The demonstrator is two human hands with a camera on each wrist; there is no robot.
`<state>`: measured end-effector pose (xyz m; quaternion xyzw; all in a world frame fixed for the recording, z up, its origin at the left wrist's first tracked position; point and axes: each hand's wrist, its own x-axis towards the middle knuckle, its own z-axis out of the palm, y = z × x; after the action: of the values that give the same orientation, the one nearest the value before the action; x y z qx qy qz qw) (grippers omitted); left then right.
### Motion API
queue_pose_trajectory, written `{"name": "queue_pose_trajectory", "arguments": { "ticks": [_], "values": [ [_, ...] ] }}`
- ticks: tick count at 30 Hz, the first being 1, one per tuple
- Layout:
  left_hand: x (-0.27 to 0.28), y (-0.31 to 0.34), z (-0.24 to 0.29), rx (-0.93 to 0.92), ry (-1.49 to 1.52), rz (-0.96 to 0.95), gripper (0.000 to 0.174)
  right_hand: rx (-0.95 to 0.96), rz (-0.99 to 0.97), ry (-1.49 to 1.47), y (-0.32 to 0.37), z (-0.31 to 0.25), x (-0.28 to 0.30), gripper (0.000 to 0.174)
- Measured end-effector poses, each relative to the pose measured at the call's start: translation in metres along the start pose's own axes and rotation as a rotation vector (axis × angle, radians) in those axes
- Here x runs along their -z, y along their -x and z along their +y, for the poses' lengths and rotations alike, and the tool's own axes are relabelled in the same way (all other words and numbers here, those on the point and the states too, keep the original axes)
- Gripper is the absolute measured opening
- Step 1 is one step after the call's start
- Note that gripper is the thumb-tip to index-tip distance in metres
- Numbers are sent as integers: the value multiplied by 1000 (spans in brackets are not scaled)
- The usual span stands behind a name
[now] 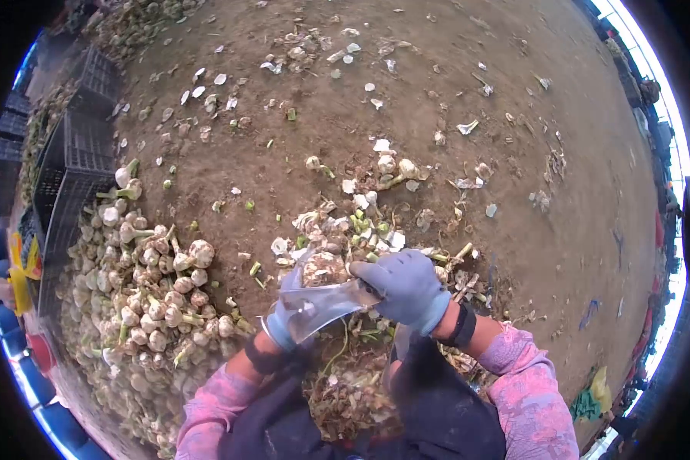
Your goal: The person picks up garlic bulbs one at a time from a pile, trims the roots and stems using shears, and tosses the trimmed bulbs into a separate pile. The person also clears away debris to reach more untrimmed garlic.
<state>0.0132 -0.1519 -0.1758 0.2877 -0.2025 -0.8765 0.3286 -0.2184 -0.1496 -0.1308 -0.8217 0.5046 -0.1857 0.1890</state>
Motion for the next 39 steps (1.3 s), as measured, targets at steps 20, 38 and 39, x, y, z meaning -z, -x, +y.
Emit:
{"name": "queue_pose_trajectory", "arguments": {
  "ticks": [20, 38, 39],
  "values": [
    [-14, 11, 19, -76, -726, 307, 69, -584, 64, -555, 45, 56, -68, 17],
    [-17, 2, 5, 68, 112, 203, 34, -489, 5, -586, 48, 31, -58, 18],
    [-5, 5, -4, 86, 226, 209, 32, -536, -43, -472, 76, 61, -98, 19]
  ]
}}
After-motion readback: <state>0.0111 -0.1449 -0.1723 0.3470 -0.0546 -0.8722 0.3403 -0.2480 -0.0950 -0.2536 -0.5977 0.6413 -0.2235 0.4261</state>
